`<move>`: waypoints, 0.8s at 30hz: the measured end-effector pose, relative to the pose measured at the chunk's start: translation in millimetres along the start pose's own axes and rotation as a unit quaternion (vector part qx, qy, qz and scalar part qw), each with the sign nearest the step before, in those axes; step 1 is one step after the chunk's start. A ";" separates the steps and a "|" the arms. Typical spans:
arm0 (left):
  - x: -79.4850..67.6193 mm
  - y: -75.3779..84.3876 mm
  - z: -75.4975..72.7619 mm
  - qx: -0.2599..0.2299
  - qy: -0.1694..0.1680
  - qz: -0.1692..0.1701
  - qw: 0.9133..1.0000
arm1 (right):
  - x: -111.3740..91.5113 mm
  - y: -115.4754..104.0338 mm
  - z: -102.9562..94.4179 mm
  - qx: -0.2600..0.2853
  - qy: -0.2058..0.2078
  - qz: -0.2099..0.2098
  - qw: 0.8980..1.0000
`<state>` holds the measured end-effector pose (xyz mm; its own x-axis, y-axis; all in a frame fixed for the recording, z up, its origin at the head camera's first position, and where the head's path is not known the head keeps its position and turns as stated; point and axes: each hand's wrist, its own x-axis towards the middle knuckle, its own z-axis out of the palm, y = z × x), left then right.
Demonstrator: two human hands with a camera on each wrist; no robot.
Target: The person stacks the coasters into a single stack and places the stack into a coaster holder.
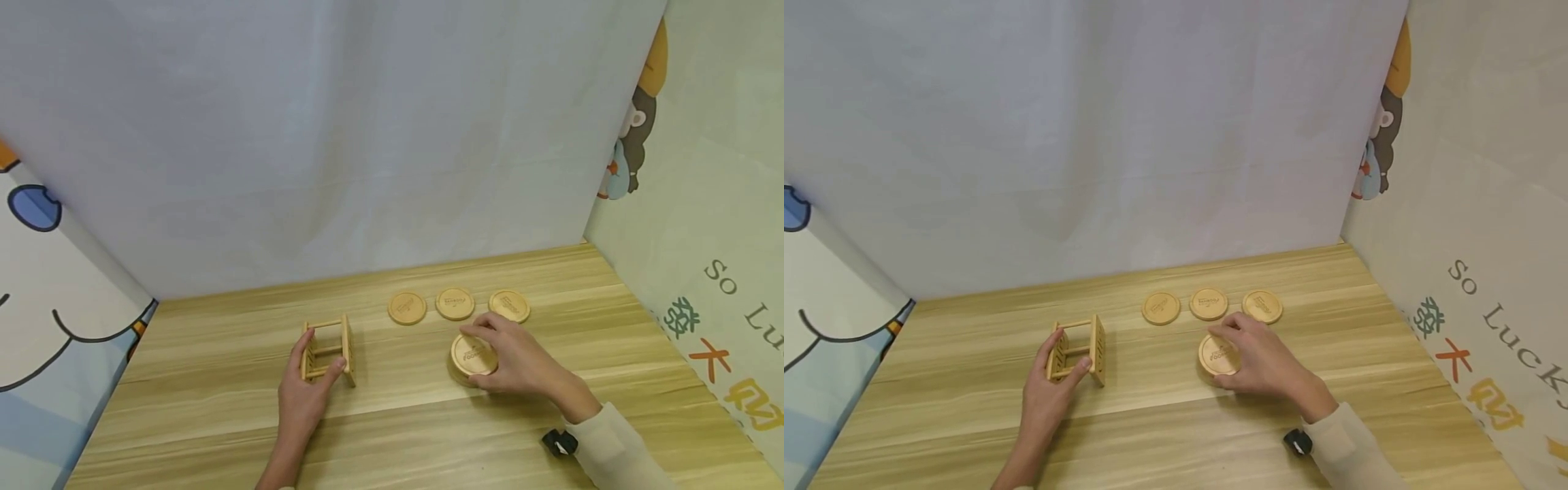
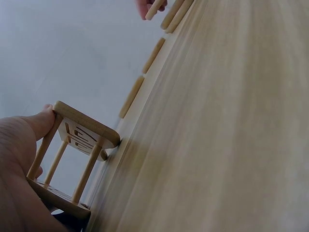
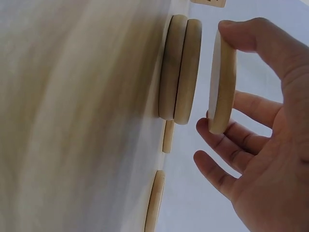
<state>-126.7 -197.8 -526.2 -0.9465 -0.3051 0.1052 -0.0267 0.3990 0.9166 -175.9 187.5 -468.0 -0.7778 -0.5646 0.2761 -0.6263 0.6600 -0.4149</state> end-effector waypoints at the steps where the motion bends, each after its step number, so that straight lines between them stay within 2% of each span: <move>1: 2.7 -6.7 1.1 0.003 0.000 -0.002 1.000 | 0.0 0.1 0.0 0.000 -0.002 0.001 1.000; 5: 12.0 -29.5 5.0 0.013 -0.004 -0.010 1.000 | 0.1 0.1 0.2 0.000 -0.009 0.004 1.000; 8: 13.9 -33.8 5.4 0.011 -0.004 -0.011 1.000 | 0.3 0.1 0.5 -0.003 -0.014 0.004 1.000; 13: 13.6 -33.3 5.8 0.004 -0.003 -0.016 1.000 | 0.3 0.6 1.1 0.001 -0.024 0.001 1.000; 24: 7.2 -18.7 4.8 0.006 0.010 0.013 1.000 | -0.1 0.3 2.6 0.008 -0.042 0.011 0.999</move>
<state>-134.5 -203.4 -544.4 -0.9403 -0.3119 0.1360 -0.0068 0.4167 0.9090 -175.9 186.5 -470.5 -0.7835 -0.5907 0.1929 -0.6081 0.6651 -0.4334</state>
